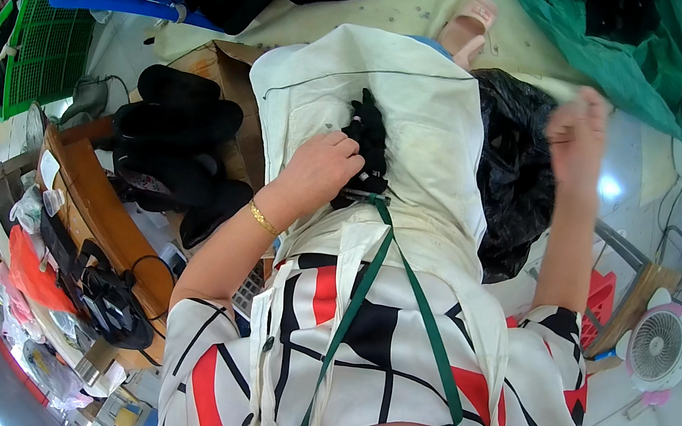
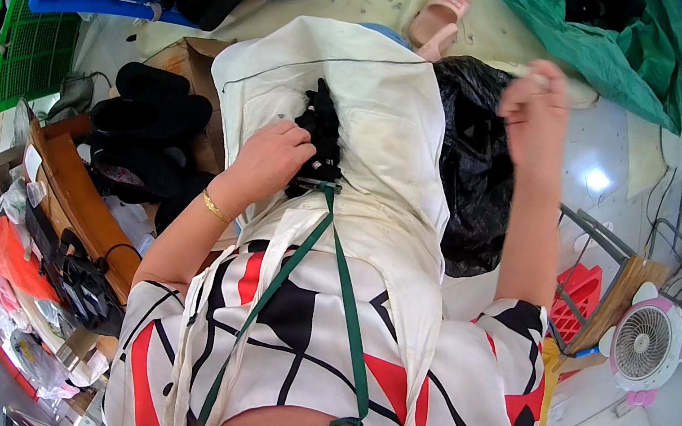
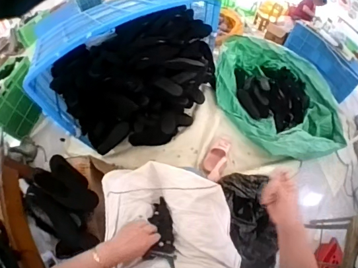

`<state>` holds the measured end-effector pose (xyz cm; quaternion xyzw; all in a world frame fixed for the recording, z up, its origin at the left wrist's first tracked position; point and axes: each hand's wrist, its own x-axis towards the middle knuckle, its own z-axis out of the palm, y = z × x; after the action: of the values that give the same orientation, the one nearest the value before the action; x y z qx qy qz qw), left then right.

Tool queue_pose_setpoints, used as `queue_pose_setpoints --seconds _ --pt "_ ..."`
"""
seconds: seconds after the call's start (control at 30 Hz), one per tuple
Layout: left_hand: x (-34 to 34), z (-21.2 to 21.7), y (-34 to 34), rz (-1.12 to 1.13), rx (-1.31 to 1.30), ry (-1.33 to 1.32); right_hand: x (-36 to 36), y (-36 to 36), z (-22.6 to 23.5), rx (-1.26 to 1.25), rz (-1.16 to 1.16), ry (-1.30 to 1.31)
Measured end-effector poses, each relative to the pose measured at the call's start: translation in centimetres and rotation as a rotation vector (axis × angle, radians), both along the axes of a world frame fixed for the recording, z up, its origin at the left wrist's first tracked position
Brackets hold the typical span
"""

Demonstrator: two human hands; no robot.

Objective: The person sits on the floor and sews a small red tag onto the heel of a black slip-on shoe using a needle and thread. They repeatedly pull the thread through the shoe and tie knots to secure the tag, handling multiple shoes from a nearby pile.

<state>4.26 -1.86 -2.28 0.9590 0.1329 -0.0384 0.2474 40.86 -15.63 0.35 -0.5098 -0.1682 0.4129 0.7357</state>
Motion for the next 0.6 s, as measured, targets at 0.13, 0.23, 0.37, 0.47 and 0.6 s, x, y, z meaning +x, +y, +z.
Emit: queue_pose_setpoints --seconds 0.13,0.23,0.37,0.47,0.6 --pt "-0.5 0.5 1.1 0.152 -0.101 -0.089 -7.3 1.8 -1.3 -0.318 0.499 -0.431" --pt "-1.7 2.1 2.1 0.37 -0.317 -0.057 -11.2 3.0 -0.7 -0.307 0.738 -0.687" --pt "-3.2 3.4 3.0 0.573 -0.79 -0.011 -15.8 4.6 -0.7 -0.09 0.692 -0.71" --pt "-4.4 2.4 3.0 0.613 -1.067 -0.019 -17.7 5.6 0.1 -0.119 0.726 -0.638" --pt "-4.4 3.4 2.5 0.765 -1.427 -0.142 -19.0 6.3 -0.3 -0.244 0.698 -0.439"
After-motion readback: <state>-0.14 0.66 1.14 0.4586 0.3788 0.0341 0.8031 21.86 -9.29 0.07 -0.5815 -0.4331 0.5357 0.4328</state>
